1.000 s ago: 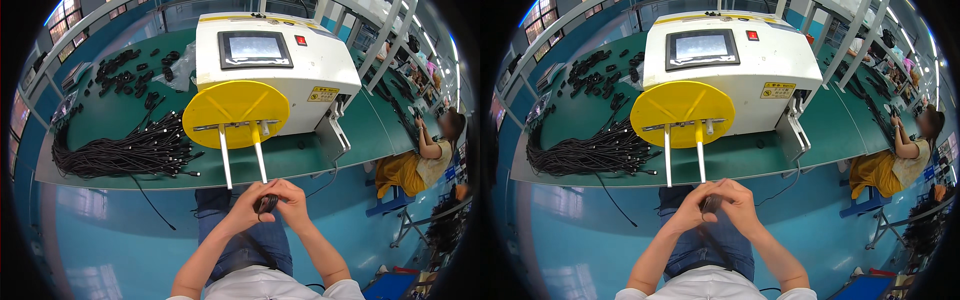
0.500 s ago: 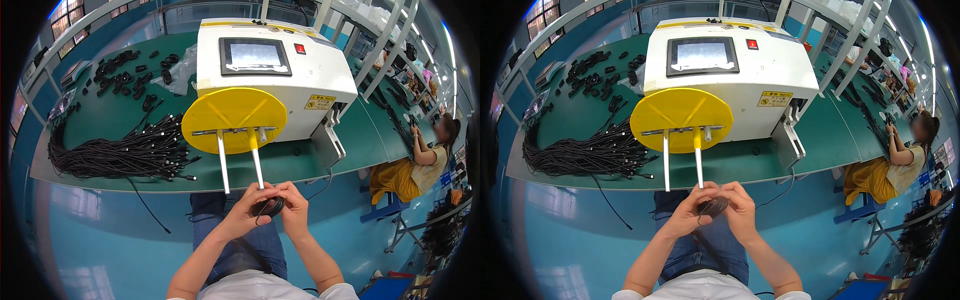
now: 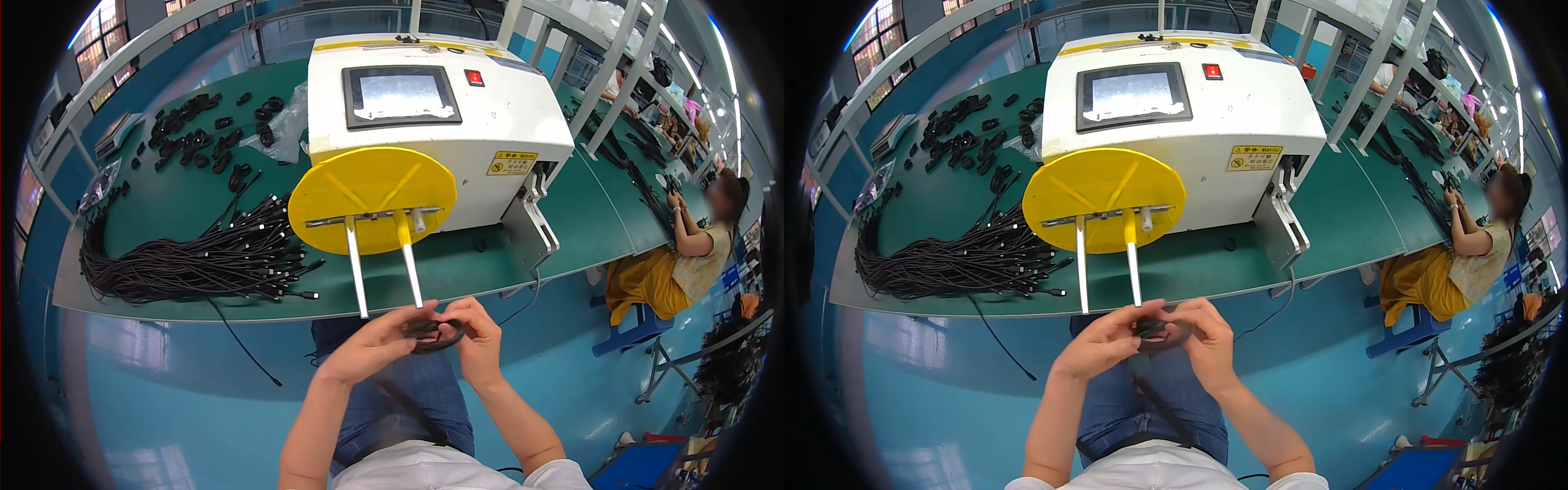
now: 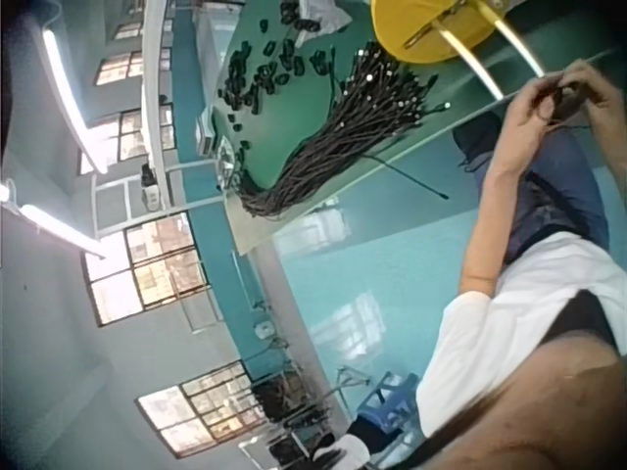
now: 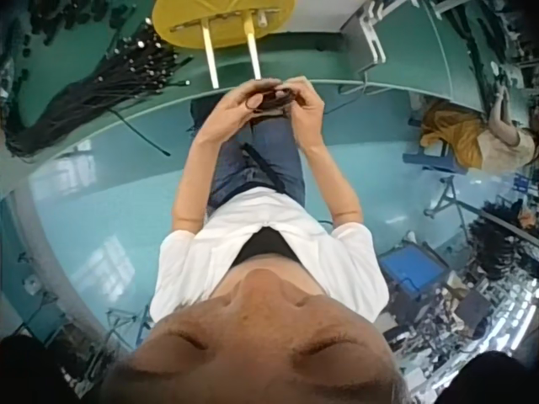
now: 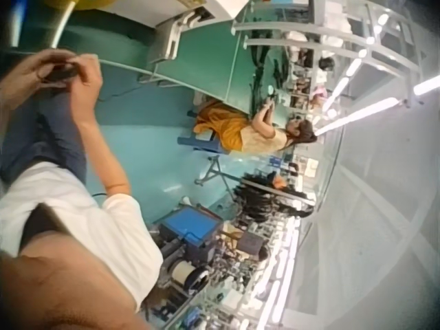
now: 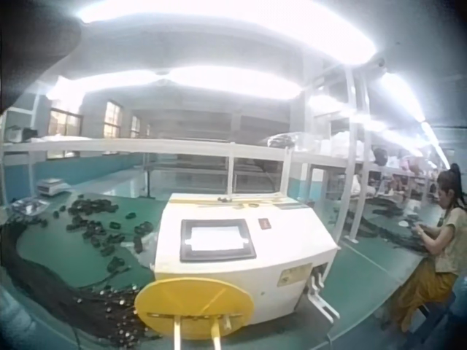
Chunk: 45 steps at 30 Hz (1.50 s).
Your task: Bundling sets of black wires using a specialized wire bundling machine.
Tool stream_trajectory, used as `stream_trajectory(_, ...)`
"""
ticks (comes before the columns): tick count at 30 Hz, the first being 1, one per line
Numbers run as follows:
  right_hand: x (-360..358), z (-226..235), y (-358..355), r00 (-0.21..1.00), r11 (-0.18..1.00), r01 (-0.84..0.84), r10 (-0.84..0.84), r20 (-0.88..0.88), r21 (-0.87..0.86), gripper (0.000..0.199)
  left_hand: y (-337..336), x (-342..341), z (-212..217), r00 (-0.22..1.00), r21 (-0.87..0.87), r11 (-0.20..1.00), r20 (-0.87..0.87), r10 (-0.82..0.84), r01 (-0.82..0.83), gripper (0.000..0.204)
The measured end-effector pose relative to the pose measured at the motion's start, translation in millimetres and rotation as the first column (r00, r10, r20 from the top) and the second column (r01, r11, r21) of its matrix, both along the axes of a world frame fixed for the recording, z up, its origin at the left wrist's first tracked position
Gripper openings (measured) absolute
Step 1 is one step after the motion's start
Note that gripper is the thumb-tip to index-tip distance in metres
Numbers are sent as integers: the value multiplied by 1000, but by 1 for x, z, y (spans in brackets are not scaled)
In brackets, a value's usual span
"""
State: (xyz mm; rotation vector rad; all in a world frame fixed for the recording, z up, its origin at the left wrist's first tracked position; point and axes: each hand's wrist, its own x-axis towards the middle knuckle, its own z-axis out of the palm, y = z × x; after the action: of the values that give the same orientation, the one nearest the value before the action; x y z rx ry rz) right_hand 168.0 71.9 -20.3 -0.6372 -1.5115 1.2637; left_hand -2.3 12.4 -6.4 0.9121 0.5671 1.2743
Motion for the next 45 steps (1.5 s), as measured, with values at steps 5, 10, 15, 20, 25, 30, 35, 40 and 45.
stream_trajectory(5, 6, -2, -1, 982, 987, -96, 72, -177, -128, 26, -12, 0, 13, 998, -180, 983, -53, 28, -37, 47)
stream_trajectory(10, 2, 5, 2, 985, 967, -96, 57, 162, 238, 28, -16, 2, 5, 978, -295, 936, -130, 160, -193, 38)
stream_trajectory(15, 10, 22, -3, 966, 835, -241, 255, -40, -495, 49, -17, 3, -3, 869, -143, 887, -318, 379, -439, 34)
stream_trajectory(20, 3, 36, -22, 913, 942, -171, 261, 313, -288, 52, -21, 9, -7, 694, 56, 834, -525, 492, -548, 40)
stream_trajectory(25, -16, 18, -23, 787, 983, -60, -60, 614, 173, 52, -21, 28, -9, 159, 549, 670, -702, 694, -500, 52)
stream_trajectory(30, -24, 10, -12, 836, 895, -8, -239, 494, 446, 50, -22, 34, 6, 307, 363, 686, -696, 649, -630, 58)
stream_trajectory(35, -32, 20, -17, 766, 910, -3, -265, 586, 414, 42, -17, 26, 2, 92, 563, 663, -724, 683, -494, 56)
stream_trajectory(40, -31, 13, -12, 613, 913, -51, -291, 734, 405, 32, -14, 23, 2, -78, 704, 629, -684, 725, -330, 50)
stream_trajectory(45, -16, -1, -6, 524, 875, -204, -281, 804, 439, 27, -15, 17, -2, 52, 667, 688, -707, 706, -286, 43)
